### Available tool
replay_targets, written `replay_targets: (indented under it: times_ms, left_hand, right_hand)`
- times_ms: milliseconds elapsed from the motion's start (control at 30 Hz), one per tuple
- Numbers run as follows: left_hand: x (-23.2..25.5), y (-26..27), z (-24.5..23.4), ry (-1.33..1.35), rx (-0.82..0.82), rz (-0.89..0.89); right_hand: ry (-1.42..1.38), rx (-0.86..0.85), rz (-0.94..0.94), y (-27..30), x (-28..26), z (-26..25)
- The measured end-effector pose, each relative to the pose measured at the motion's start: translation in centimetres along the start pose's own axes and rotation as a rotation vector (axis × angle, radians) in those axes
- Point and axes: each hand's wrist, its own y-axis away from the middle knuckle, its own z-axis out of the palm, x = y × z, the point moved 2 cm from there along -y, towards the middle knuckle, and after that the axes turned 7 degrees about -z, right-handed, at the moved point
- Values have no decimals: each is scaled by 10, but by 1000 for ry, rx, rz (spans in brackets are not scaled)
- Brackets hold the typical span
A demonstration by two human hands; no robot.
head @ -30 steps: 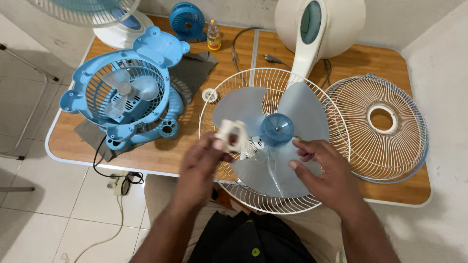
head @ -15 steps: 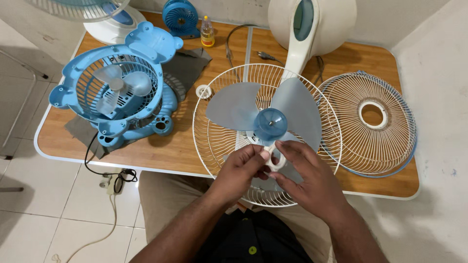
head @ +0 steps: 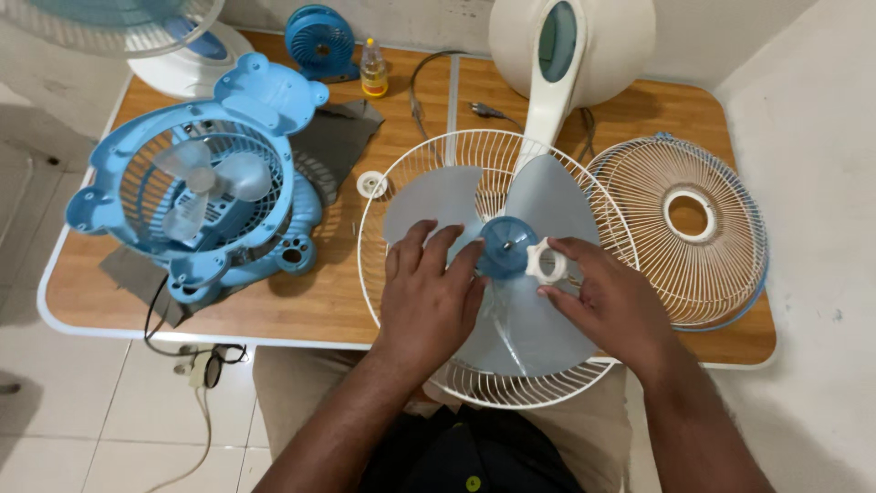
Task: The person assembles a white pedestal fan by attaching the fan blade to the motor hub, securing it with a nut, and then attaching the front wire cage. The person handles the fan blade, motor hub, nut, and cage by hand.
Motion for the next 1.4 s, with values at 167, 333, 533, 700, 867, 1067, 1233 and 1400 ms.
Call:
replay_targets:
  times_ms: [167, 333, 533, 700, 867, 1067, 1233, 1400]
  left_hand:
    - [-6, -17, 15, -51, -151, -1]
    - [-9, -34, 23, -72, -242, -9]
    - [-10, -47, 29, -56, -346, -25]
    - [-14, -47, 32, -9, -399, -71]
    - [-15, -48, 33, -3, -413, -76]
    - [-15, -48, 35, -4, -427, -89]
    - [-15, -47, 35, -7, -410, -79]
    - [-15, -46, 35, -12, -400, -80]
  right_hand:
    - [80, 2, -186, -20, -10, -1]
    - [182, -71, -316, -42, -13, 1]
    - [197, -169, -341, -57, -11, 1]
    - [160, -214, -207, -61, -13, 3]
    - [143, -236, -113, -60, -15, 3]
    - [220, -163, -271, -57, -15, 2]
    - [114, -175, -251, -61, -13, 3]
    - [30, -256, -69, -63, -13, 3]
